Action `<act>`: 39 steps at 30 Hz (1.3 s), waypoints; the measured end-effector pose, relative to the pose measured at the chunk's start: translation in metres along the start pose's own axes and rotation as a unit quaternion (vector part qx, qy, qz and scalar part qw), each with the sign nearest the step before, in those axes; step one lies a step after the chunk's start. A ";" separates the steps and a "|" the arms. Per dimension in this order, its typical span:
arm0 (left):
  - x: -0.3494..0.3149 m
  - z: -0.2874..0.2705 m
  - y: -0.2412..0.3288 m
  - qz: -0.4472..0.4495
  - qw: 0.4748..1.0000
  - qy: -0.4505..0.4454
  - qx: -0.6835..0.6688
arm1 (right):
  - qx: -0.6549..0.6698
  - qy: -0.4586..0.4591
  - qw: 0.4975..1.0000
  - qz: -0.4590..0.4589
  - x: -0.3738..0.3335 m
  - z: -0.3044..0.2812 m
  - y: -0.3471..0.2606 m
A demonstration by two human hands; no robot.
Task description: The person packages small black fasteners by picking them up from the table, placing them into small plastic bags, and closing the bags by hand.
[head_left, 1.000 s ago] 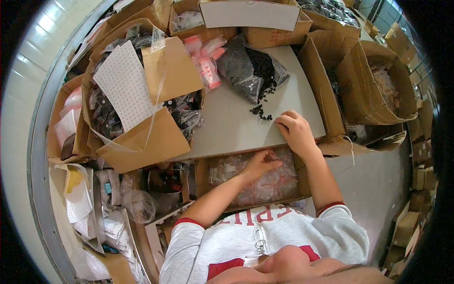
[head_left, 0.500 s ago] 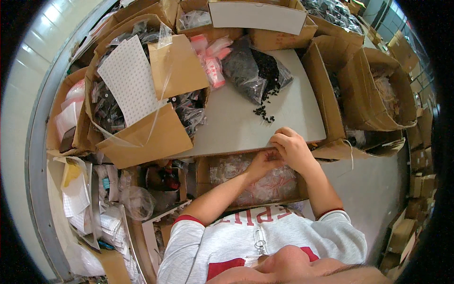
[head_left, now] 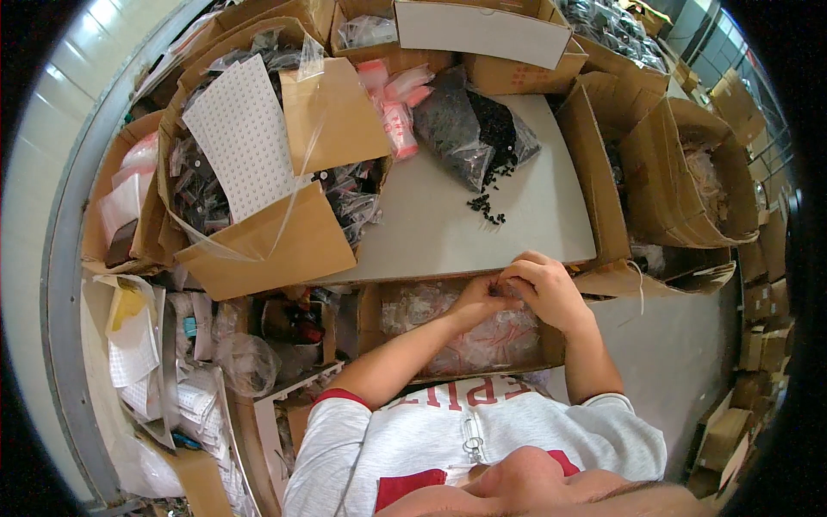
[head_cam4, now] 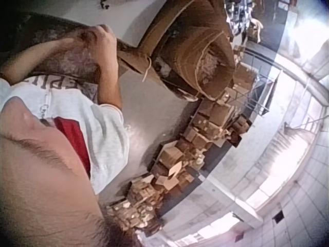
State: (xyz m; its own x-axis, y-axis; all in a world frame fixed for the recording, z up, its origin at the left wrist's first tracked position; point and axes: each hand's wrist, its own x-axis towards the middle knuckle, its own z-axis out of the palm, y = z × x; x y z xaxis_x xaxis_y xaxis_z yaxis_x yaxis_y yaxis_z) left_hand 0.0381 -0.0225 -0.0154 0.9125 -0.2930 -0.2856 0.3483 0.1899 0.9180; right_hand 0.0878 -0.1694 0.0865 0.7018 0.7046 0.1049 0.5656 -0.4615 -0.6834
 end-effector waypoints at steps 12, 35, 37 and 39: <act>-0.027 0.000 0.025 0.200 0.971 0.048 0.121 | -0.035 0.002 0.993 -0.109 -0.011 -0.011 -0.011; -0.041 0.005 0.020 0.320 0.906 0.196 0.198 | -0.119 0.101 0.982 -0.109 0.087 -0.081 -0.029; -0.034 0.013 0.009 0.329 0.912 0.118 0.213 | -0.112 0.286 0.943 -0.131 0.130 -0.120 -0.031; -0.026 0.015 -0.005 0.159 0.883 -0.119 0.426 | -0.135 0.414 0.897 -0.077 0.176 -0.155 -0.024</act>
State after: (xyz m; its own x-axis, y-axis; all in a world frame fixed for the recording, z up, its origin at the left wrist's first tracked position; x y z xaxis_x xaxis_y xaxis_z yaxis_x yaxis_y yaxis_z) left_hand 0.0094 -0.0296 -0.0084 0.8289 -0.5594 -0.0031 -0.2976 -0.4457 0.8442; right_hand 0.2651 -0.1178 0.2335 0.6243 0.1815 0.7598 0.6894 -0.5854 -0.4267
